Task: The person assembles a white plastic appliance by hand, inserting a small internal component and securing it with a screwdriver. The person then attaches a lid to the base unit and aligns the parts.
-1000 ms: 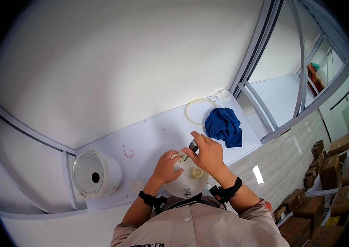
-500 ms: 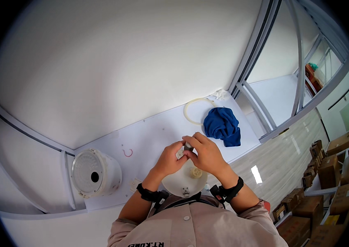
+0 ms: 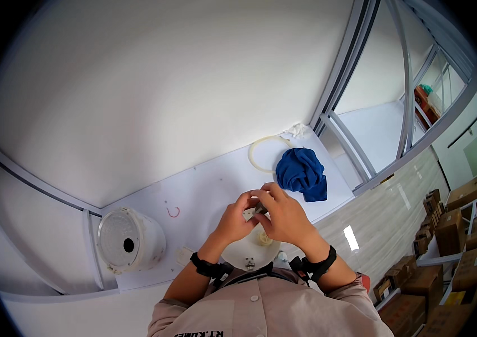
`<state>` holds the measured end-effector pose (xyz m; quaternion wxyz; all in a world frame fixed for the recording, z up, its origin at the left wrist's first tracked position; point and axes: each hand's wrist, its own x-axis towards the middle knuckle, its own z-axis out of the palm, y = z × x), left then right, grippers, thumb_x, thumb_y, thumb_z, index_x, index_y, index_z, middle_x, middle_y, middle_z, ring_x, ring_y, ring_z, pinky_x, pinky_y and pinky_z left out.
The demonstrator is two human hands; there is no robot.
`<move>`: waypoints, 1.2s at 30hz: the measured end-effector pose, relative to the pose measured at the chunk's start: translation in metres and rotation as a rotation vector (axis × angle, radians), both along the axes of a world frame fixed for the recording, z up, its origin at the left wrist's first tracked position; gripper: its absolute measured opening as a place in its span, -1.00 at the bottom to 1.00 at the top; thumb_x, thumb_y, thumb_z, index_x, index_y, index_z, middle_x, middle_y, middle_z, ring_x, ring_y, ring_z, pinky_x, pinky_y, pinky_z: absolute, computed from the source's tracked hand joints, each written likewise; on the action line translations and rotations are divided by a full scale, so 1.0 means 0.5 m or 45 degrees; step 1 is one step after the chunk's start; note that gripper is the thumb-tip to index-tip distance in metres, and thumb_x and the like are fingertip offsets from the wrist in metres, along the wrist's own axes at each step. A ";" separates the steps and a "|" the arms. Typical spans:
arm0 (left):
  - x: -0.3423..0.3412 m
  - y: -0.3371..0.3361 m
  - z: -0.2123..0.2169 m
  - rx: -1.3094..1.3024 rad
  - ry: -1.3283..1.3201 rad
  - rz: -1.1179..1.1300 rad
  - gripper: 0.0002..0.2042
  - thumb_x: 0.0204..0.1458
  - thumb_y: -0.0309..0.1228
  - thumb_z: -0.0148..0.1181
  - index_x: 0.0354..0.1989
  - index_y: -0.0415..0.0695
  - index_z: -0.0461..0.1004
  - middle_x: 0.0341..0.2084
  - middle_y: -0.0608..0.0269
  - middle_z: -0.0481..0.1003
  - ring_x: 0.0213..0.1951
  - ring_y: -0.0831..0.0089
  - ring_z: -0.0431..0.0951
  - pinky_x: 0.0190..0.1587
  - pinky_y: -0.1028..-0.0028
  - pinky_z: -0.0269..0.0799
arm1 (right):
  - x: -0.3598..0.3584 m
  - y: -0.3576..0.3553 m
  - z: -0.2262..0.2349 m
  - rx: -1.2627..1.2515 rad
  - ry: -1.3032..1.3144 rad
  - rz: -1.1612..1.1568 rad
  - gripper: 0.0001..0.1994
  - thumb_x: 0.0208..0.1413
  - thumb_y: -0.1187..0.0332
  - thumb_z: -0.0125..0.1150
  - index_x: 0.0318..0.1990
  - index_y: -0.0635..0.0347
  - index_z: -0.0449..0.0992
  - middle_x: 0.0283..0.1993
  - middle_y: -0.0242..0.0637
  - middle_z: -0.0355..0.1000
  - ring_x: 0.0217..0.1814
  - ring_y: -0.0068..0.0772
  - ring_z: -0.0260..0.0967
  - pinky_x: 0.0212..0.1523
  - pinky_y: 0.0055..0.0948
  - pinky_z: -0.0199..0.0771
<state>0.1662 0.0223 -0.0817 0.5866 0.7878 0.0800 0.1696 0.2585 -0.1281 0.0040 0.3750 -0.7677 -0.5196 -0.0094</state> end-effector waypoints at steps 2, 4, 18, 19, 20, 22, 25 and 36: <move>0.001 -0.001 -0.001 -0.011 -0.051 -0.031 -0.43 -0.07 -0.60 0.43 0.18 -0.23 0.41 -0.10 0.10 0.64 0.01 0.21 0.68 0.15 0.32 0.55 | 0.012 -0.009 -0.022 -0.034 -0.092 0.044 -0.66 -0.04 0.38 0.44 -0.08 0.18 0.55 -0.07 -0.17 0.44 -0.14 -0.06 0.53 -0.26 -0.18 0.56; 0.004 0.001 -0.005 0.032 -0.146 -0.055 -0.43 -0.09 -0.58 0.47 0.16 -0.24 0.42 -0.10 0.12 0.65 0.00 0.22 0.68 0.14 0.32 0.55 | 0.018 -0.011 -0.031 -0.079 -0.152 0.043 -0.68 -0.03 0.40 0.41 -0.08 0.17 0.55 -0.08 -0.19 0.44 -0.14 -0.09 0.52 -0.26 -0.17 0.56; 0.012 0.032 0.003 -0.006 -0.001 -0.028 -0.32 -0.07 -0.52 0.49 0.29 -0.22 0.36 -0.14 0.09 0.66 -0.06 0.30 0.69 0.04 0.38 0.57 | 0.019 0.024 0.003 -0.317 -0.389 -0.108 -0.63 0.07 0.18 0.42 -0.02 0.13 0.55 -0.27 -0.25 0.45 -0.24 -0.14 0.53 -0.38 -0.26 0.48; 0.012 0.033 0.001 -0.050 -0.001 -0.031 -0.30 -0.07 -0.53 0.49 0.31 -0.21 0.35 -0.13 0.09 0.66 -0.04 0.31 0.69 0.05 0.39 0.57 | 0.016 0.021 0.000 -0.284 -0.368 -0.095 -0.62 0.06 0.22 0.40 0.00 0.15 0.53 -0.24 -0.22 0.45 -0.20 -0.13 0.52 -0.35 -0.25 0.50; 0.011 0.034 0.002 -0.011 0.008 -0.052 -0.29 -0.07 -0.47 0.51 0.32 -0.20 0.36 -0.10 0.09 0.64 0.01 0.29 0.66 0.12 0.33 0.52 | 0.014 0.018 -0.006 -0.251 -0.347 -0.081 -0.62 0.05 0.26 0.39 0.01 0.17 0.52 -0.22 -0.19 0.44 -0.16 -0.12 0.52 -0.32 -0.24 0.52; 0.008 0.033 0.007 0.068 0.024 -0.093 -0.27 -0.07 -0.35 0.56 0.32 -0.18 0.37 -0.02 0.09 0.62 0.11 0.26 0.62 0.26 0.19 0.43 | 0.018 0.014 -0.017 -0.222 -0.310 -0.027 -0.63 0.06 0.34 0.36 0.04 0.19 0.51 -0.17 -0.15 0.43 -0.12 -0.09 0.51 -0.28 -0.23 0.55; 0.001 0.042 -0.036 0.876 0.152 0.086 -0.24 -0.10 -0.01 0.56 0.28 -0.08 0.45 0.16 0.11 0.52 0.28 0.13 0.45 0.41 -0.10 0.14 | 0.029 0.008 -0.034 -0.220 -0.273 0.032 -0.66 0.08 0.44 0.33 0.04 0.17 0.52 -0.13 -0.14 0.43 -0.12 -0.05 0.51 -0.25 -0.21 0.56; -0.023 0.030 -0.102 0.999 0.354 0.163 -0.20 -0.23 0.32 0.44 0.13 0.02 0.61 0.23 0.15 0.45 0.29 0.10 0.32 0.26 -0.01 0.14 | 0.033 -0.033 -0.012 -0.338 -0.335 0.014 -0.72 0.03 0.14 0.47 -0.22 0.07 0.60 -0.32 -0.31 0.41 -0.30 -0.17 0.52 -0.33 -0.24 0.49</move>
